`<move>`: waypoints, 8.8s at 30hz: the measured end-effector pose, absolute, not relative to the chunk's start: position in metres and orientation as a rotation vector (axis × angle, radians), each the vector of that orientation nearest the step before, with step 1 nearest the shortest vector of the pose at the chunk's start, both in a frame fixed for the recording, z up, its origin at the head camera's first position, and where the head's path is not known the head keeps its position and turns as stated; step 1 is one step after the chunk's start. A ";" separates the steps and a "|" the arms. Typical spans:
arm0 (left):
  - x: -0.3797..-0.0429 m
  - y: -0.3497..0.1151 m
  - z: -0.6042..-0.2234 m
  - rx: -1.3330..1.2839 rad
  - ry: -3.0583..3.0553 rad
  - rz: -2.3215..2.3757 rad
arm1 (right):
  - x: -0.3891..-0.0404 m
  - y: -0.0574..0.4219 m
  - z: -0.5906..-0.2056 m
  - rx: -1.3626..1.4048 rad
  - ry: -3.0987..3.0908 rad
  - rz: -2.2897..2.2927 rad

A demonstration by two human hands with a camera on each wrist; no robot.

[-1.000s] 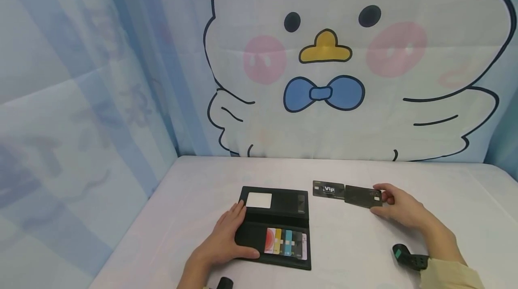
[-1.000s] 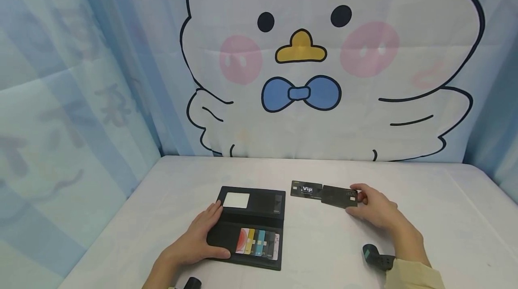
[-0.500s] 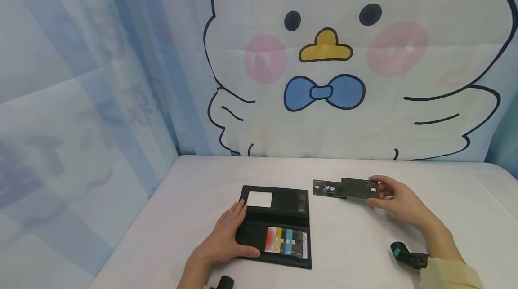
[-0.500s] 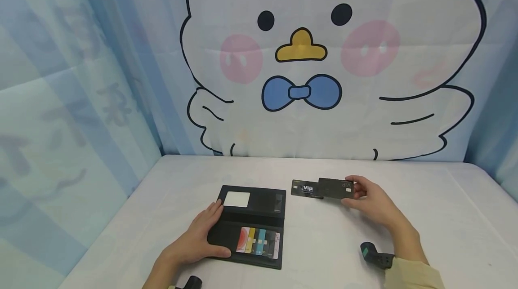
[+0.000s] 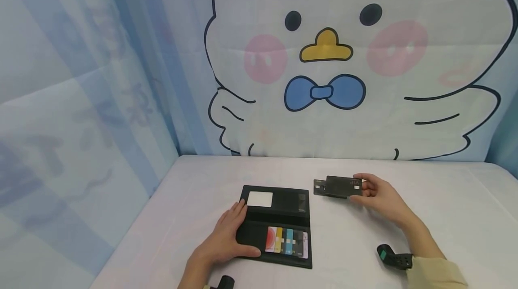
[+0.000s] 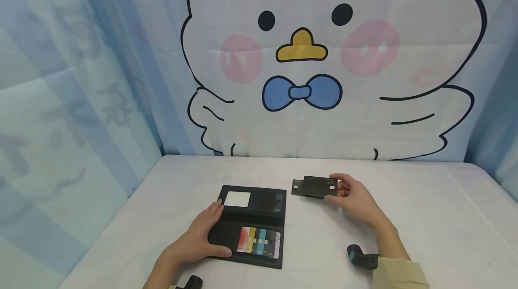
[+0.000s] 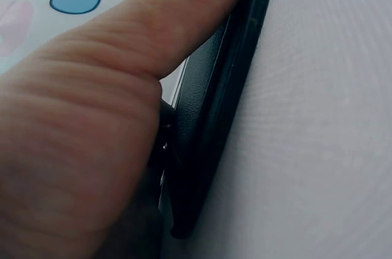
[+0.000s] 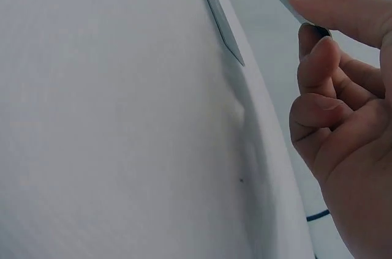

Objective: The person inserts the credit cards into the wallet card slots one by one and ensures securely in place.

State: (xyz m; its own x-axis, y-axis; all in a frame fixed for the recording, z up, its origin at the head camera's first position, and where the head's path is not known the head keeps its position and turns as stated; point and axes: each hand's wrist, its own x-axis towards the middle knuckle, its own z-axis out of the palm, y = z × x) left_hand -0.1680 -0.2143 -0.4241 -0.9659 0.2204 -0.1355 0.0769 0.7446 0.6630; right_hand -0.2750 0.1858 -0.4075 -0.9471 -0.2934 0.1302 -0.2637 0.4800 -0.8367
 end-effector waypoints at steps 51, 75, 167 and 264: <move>-0.167 -0.213 -0.423 0.208 2.740 1.019 | -0.254 0.102 -0.410 -0.535 2.808 -1.279; -0.169 -0.214 -0.423 0.197 2.746 1.000 | -0.256 0.104 -0.412 -0.678 2.670 -1.144; -0.170 -0.213 -0.425 0.194 2.743 0.993 | -0.265 0.090 -0.413 -0.692 2.813 -1.182; -0.166 -0.211 -0.421 0.187 2.745 0.996 | -0.281 0.151 -0.412 -0.523 2.880 -0.959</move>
State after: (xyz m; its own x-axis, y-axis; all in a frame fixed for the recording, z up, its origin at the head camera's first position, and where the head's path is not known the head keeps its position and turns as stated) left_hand -0.1660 -0.2113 -0.4213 -0.9687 0.1913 -0.1579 0.0456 0.7630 0.6448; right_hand -0.2808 0.1508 -0.4123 -0.9406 -0.3361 0.0485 -0.2981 0.7489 -0.5919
